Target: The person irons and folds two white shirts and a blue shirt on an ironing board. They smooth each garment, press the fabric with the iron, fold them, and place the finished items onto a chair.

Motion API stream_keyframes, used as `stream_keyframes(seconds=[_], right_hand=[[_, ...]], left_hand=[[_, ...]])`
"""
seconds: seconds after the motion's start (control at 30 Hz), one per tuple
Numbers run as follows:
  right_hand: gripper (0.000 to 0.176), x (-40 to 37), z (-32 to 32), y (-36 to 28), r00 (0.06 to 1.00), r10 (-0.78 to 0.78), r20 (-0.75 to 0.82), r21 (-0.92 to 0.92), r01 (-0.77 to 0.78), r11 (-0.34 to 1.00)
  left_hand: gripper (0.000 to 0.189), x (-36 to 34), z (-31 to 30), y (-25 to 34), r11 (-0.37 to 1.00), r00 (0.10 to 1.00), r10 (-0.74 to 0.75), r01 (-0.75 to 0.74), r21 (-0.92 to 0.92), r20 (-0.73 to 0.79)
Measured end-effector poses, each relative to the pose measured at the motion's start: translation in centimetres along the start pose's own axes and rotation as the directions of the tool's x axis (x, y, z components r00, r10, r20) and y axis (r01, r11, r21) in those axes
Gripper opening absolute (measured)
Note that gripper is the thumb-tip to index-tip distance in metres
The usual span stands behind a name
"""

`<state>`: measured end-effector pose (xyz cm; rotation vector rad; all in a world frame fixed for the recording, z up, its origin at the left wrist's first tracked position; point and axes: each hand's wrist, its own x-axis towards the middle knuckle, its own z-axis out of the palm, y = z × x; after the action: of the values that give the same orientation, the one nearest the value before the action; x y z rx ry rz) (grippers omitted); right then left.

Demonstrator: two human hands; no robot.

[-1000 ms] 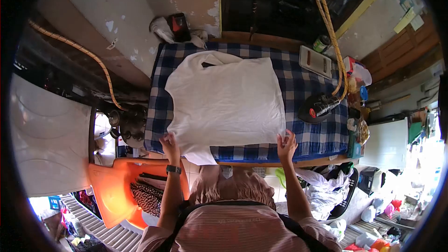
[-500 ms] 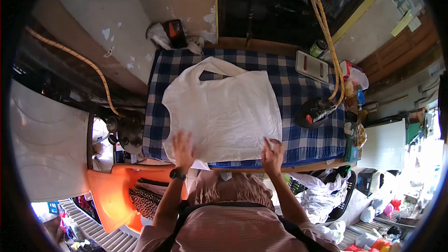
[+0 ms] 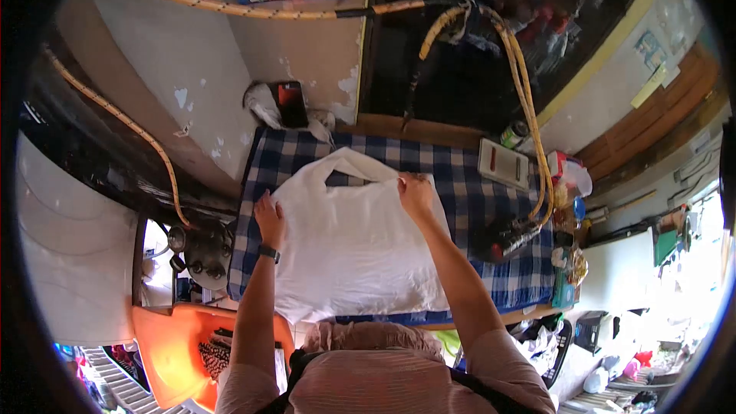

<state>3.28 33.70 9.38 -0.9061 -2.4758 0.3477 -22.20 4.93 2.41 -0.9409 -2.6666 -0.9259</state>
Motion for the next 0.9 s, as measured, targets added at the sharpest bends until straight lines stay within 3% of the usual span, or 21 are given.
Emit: stream_keyframes(seconds=[0.07, 0.1, 0.13, 0.17, 0.2, 0.23, 0.27, 0.33, 0.37, 0.4, 0.43, 0.47, 0.5, 0.53, 0.63, 0.67, 0.7, 0.73, 0.77, 0.83, 0.9], right_hand=[[0.015, 3.5, 1.9, -1.1, 0.999, 0.047, -0.003, -0.208, -0.047, 0.977], [0.015, 5.3, 2.8, -0.4, 0.999, 0.032, -0.009, -0.215, -0.033, 0.976], [0.02, 7.0, 3.9, 0.3, 0.968, 0.062, 0.244, -0.254, 0.001, 0.967], [0.026, 8.0, 4.9, 1.3, 0.869, 0.106, 0.484, -0.285, 0.043, 0.958], [0.026, 9.1, 5.0, 1.7, 0.863, 0.105, 0.494, -0.289, 0.05, 0.956], [0.03, 10.3, 4.4, 2.0, 0.959, 0.073, 0.272, 0.0, -0.076, 0.997], [0.034, 10.9, 3.8, 2.4, 0.992, 0.122, 0.04, 0.31, -0.129, 0.942], [0.034, 11.0, 1.4, 3.3, 0.989, 0.043, -0.139, 0.278, -0.002, 0.96], [0.037, 10.3, -0.1, 4.5, 0.983, 0.16, 0.095, 0.169, -0.174, 0.97], [0.037, 9.2, -0.7, 6.0, 0.979, 0.17, 0.113, 0.164, -0.187, 0.969], [0.04, 7.9, -1.2, 7.3, 0.942, 0.142, 0.303, 0.02, -0.155, 0.988], [0.043, 6.5, -1.4, 8.2, 0.864, 0.135, 0.485, -0.111, -0.092, 0.99], [0.045, 5.4, -1.4, 8.4, 0.829, 0.136, 0.543, -0.051, -0.129, 0.99], [0.045, 4.4, -1.2, 8.8, 0.816, 0.15, 0.559, -0.054, -0.145, 0.988], [0.029, 2.9, 0.4, 10.7, 0.929, -0.143, 0.341, 0.172, 0.088, 0.981], [0.029, 2.6, 0.6, 11.5, 0.928, -0.136, 0.346, 0.171, 0.08, 0.982], [0.028, 2.9, -0.3, 11.1, 0.888, 0.051, 0.457, 0.294, -0.205, 0.933], [0.028, 3.0, -1.0, 10.6, 0.788, 0.202, 0.581, 0.37, -0.477, 0.797], [0.028, 2.7, -1.4, 9.8, 0.893, 0.156, 0.422, 0.414, -0.343, 0.843], [0.026, 2.4, -0.8, 9.6, 0.9, 0.223, 0.374, 0.371, -0.366, 0.854], [0.024, 1.7, 0.2, 9.9, 0.902, 0.29, 0.32, 0.326, -0.392, 0.86]], left_hand=[[0.04, 1.9, 1.1, 0.7, 0.997, 0.999, -0.016, 0.019, 0.079, -0.035], [0.035, 2.5, 0.8, 1.6, 0.986, 0.997, -0.069, 0.062, 0.153, 0.036], [0.031, 2.9, 1.1, 1.9, 0.968, 0.986, -0.129, 0.102, 0.23, 0.108], [0.031, 3.4, 1.1, 1.8, 0.968, 0.984, -0.14, 0.114, 0.224, 0.107], [0.028, 3.7, 1.4, 0.9, 0.978, 0.988, -0.119, 0.101, 0.185, 0.093], [0.025, 3.6, 1.4, 0.7, 0.985, 0.991, -0.102, 0.089, 0.149, 0.084], [0.025, 3.3, 1.7, 0.6, 0.983, 0.988, -0.119, 0.103, 0.152, 0.1], [0.023, 3.3, 1.1, 1.9, 0.942, 0.992, -0.126, 0.126, 0.313, -0.018], [0.024, 3.2, 1.7, 2.1, 0.973, 0.997, -0.003, 0.02, 0.231, -0.072], [0.028, 3.1, 2.3, 2.6, 0.969, 0.986, 0.166, -0.168, 0.179, 0.028], [0.032, 3.0, 2.8, 3.5, 0.933, 0.936, 0.332, -0.344, 0.106, 0.117], [0.037, 3.1, 3.5, 4.7, 0.879, 0.846, 0.469, -0.474, -0.046, 0.254], [0.042, 3.6, 3.7, 6.4, 0.798, 0.715, 0.601, -0.563, -0.216, 0.357], [0.044, 3.9, 3.4, 8.4, 0.682, 0.586, 0.726, -0.678, -0.274, 0.359], [0.041, 4.6, 4.9, 10.3, 0.684, 0.571, 0.727, -0.653, -0.325, 0.381], [0.04, 5.1, 5.1, 10.6, 0.746, 0.62, 0.661, -0.604, -0.281, 0.422], [0.039, 5.5, 5.4, 10.7, 0.8, 0.664, 0.591, -0.553, -0.231, 0.458], [0.039, 5.8, 5.7, 10.5, 0.798, 0.659, 0.594, -0.555, -0.235, 0.462], [0.039, 6.2, 5.8, 10.2, 0.783, 0.636, 0.606, -0.584, -0.216, 0.478], [0.04, 6.3, 6.1, 9.7, 0.762, 0.608, 0.621, -0.615, -0.2, 0.495], [0.042, 5.9, 6.5, 9.5, 0.767, 0.643, 0.622, -0.616, -0.181, 0.446]])
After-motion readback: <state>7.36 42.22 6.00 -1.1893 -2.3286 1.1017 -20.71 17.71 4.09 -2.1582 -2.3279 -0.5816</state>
